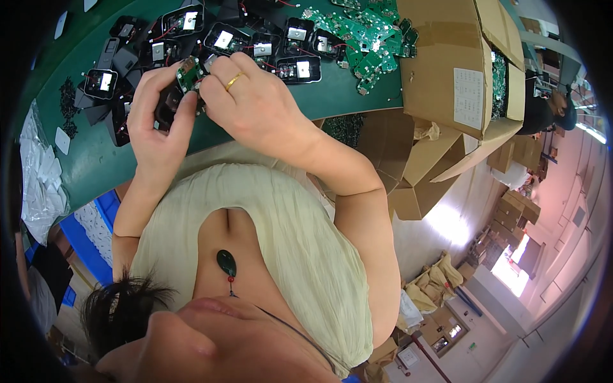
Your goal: The person assembles electronic circuit boards into black plastic housings by hand, securing them with mounting clips.
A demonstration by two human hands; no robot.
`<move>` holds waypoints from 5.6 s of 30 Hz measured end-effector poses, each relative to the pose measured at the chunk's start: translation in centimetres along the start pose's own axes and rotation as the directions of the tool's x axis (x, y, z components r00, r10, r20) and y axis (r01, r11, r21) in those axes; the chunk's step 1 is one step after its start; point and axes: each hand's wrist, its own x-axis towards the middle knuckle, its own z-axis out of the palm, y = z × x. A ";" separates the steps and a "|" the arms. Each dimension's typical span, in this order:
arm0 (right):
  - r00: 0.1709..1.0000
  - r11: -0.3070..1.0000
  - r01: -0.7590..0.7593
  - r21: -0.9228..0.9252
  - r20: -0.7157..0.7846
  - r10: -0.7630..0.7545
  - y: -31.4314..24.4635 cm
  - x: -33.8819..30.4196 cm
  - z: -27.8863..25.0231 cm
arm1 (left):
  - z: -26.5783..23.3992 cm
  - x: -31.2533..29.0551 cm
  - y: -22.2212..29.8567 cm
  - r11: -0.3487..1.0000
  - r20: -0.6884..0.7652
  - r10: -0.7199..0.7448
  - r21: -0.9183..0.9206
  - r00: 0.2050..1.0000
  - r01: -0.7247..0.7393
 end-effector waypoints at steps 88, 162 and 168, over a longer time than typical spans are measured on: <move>0.898 0.993 0.090 -0.079 -0.424 -0.115 0.2 -0.4 2.5 | 0.7 -1.7 0.8 0.402 0.224 -0.465 -0.808 0.857 0.430; 0.708 0.025 -0.599 0.801 0.514 0.485 22.6 17.5 6.5 | -9.3 38.0 -37.0 0.618 0.241 -0.343 0.785 0.908 0.024; 0.744 -0.017 -0.569 0.822 0.524 0.415 22.3 19.2 7.9 | -13.1 33.3 -34.5 0.796 0.364 0.580 -0.063 0.729 -0.602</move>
